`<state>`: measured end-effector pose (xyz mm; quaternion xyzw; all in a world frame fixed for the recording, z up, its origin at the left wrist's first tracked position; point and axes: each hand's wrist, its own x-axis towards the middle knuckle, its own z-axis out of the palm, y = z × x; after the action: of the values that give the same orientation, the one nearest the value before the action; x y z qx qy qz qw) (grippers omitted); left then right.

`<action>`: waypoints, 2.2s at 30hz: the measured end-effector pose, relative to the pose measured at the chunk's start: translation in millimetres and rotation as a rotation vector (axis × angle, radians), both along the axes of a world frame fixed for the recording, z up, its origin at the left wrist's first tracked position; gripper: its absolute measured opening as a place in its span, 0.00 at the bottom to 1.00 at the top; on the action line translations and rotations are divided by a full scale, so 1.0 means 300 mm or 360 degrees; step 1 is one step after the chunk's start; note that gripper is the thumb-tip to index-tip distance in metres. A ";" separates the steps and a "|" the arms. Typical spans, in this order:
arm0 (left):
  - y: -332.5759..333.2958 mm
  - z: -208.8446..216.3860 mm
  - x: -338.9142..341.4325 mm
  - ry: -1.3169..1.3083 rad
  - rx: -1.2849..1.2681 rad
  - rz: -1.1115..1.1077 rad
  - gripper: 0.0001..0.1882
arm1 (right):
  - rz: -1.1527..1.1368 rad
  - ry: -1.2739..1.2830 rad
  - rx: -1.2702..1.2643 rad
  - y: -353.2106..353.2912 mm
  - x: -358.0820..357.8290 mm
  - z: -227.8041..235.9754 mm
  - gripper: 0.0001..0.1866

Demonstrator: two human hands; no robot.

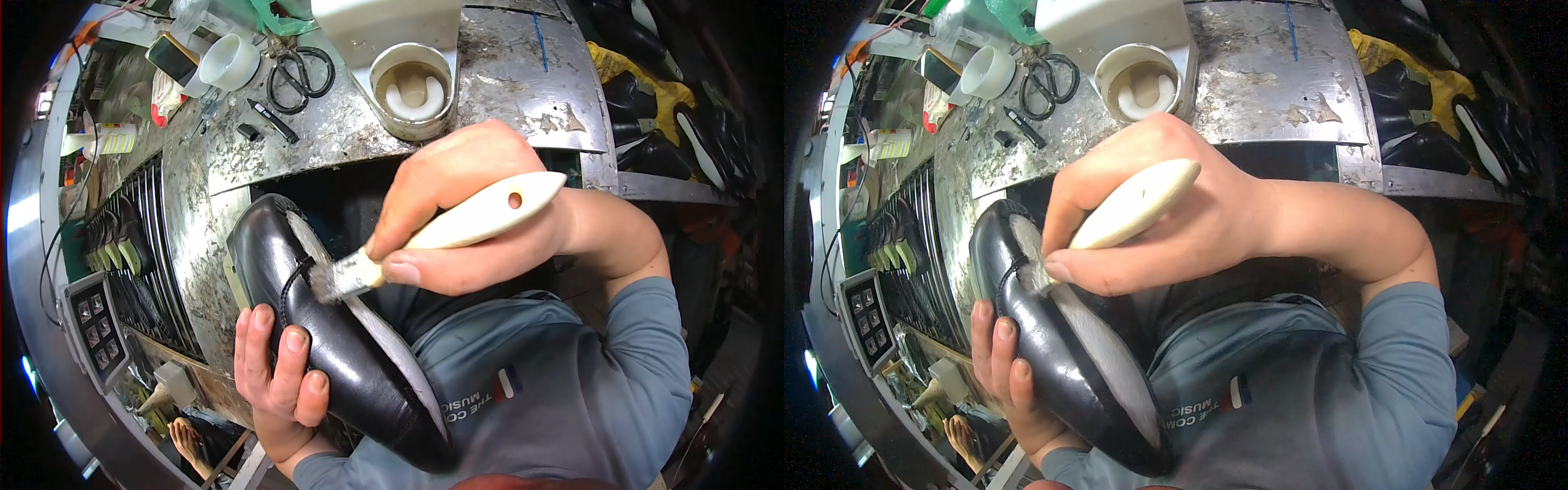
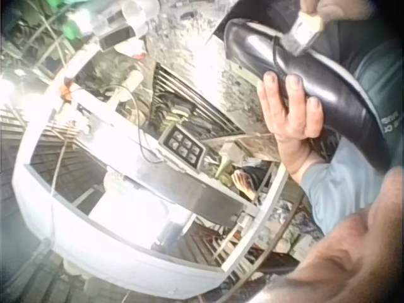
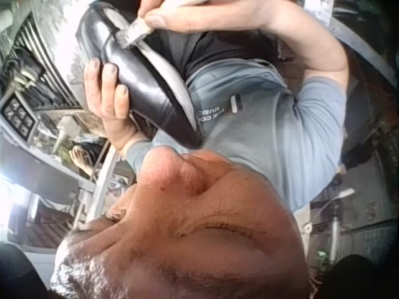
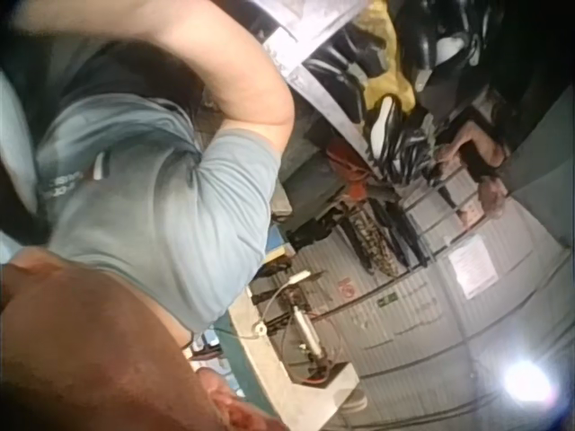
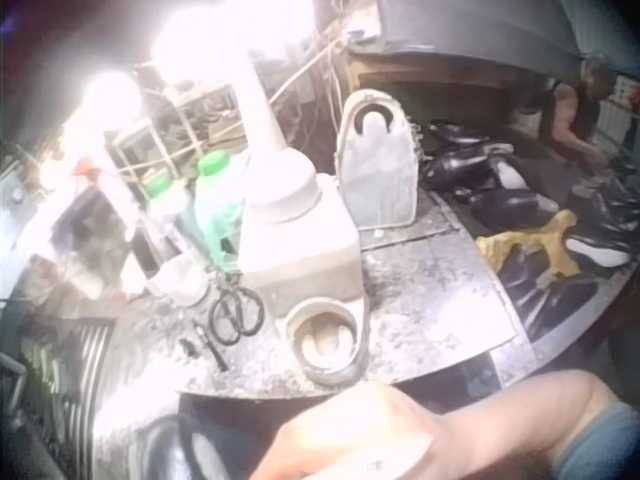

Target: The person uses a brush to apply a white substance to the sole of a black shoe. They repeatedly dip the brush into a small container and spread the substance along the edges and surface of the shoe sole. The person handles multiple shoes, placing them on a metal table and picking them up to continue the application.

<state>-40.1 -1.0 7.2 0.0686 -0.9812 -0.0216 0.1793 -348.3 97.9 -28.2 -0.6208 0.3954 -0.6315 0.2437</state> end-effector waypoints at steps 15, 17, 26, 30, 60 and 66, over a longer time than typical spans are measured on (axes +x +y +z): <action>-0.106 -0.049 -0.061 0.0087 -0.0313 -0.0121 0.28 | 0.0112 0.0059 0.0061 0.088 0.004 0.084 0.07; -0.110 -0.067 -0.064 0.0132 -0.0316 -0.0073 0.28 | 0.0116 0.0193 0.0138 0.100 -0.005 0.122 0.07; -0.133 -0.099 -0.094 0.0256 -0.0187 0.0064 0.25 | 0.0010 0.0206 -0.0056 0.122 -0.002 0.149 0.08; -0.142 -0.118 -0.100 0.0290 -0.0050 0.0131 0.29 | 0.0032 0.0185 -0.0167 0.112 -0.011 0.161 0.10; 0.030 -0.036 -0.116 -0.0050 0.2604 0.0367 0.47 | -0.0129 0.0443 -0.0451 -0.064 -0.061 0.281 0.06; 0.005 -0.047 -0.104 -0.0075 0.3080 0.0264 0.48 | -0.0083 0.0462 -0.0370 -0.073 -0.059 0.230 0.07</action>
<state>-71.4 0.6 -6.8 0.2558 -0.5345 -0.8051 0.0267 -365.9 76.0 40.7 -0.7189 0.3668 -0.5828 0.0943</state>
